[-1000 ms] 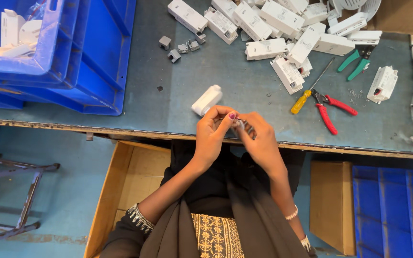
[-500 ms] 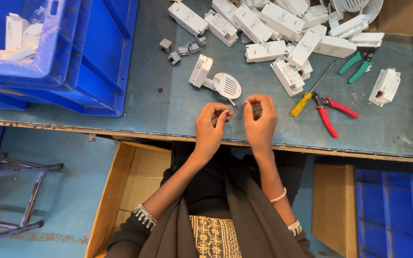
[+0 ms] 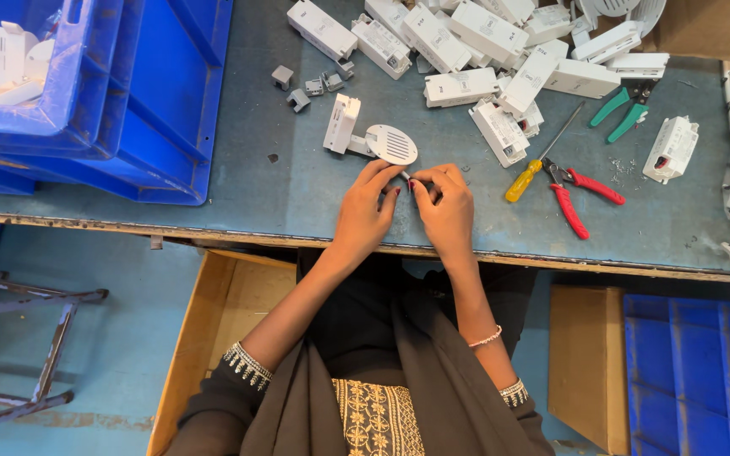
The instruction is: The person assembles white plastic electrical components on a workbench. They use a screwdriver to tighten screws, attach small parts, and place finished units into a blue bin. Tools and parts are visible on the table throughout.
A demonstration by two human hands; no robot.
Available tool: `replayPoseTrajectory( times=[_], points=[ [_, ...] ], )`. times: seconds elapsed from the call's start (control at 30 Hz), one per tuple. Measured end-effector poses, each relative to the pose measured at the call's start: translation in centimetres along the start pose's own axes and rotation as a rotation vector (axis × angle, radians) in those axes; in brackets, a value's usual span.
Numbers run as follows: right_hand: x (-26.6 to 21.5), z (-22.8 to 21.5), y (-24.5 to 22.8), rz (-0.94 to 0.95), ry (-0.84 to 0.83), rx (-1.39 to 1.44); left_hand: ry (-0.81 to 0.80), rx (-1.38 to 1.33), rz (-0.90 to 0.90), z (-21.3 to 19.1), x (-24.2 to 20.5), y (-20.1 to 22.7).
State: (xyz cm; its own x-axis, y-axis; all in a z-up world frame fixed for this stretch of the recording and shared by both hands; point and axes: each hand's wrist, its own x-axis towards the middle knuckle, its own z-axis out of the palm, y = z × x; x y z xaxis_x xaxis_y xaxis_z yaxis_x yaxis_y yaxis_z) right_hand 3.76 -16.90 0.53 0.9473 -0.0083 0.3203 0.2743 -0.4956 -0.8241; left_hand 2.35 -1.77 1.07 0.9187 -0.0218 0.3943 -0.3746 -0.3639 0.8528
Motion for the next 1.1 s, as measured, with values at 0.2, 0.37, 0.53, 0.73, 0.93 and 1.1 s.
replayPoseTrajectory(
  times=[0.2, 0.37, 0.53, 0.73, 0.93, 1.1],
  points=[
    [-0.3, 0.1, 0.1, -0.106, 0.03, 0.037, -0.105, 0.138, -0.064, 0.0, 1.4, -0.1],
    [-0.9, 0.3, 0.4, -0.115, 0.122, 0.0, -0.125, 0.241, -0.01, 0.0, 2.0, -0.1],
    [-1.1, 0.3, 1.6, -0.182, 0.247, -0.117, -0.13, 0.253, 0.062, -0.4, 1.8, -0.9],
    [0.6, -5.4, 4.3, 0.146, 0.378, 0.196, -0.109, -0.069, 0.034, -1.3, 1.8, -2.9],
    [-0.6, -2.7, 1.7, -0.092, 0.059, 0.169, -0.129, 0.019, -0.015, -0.7, 1.8, -2.7],
    [0.1, -2.0, -0.3, -0.048, -0.135, 0.198, -0.14, 0.035, -0.025, -1.5, 1.9, -2.6]
  ],
)
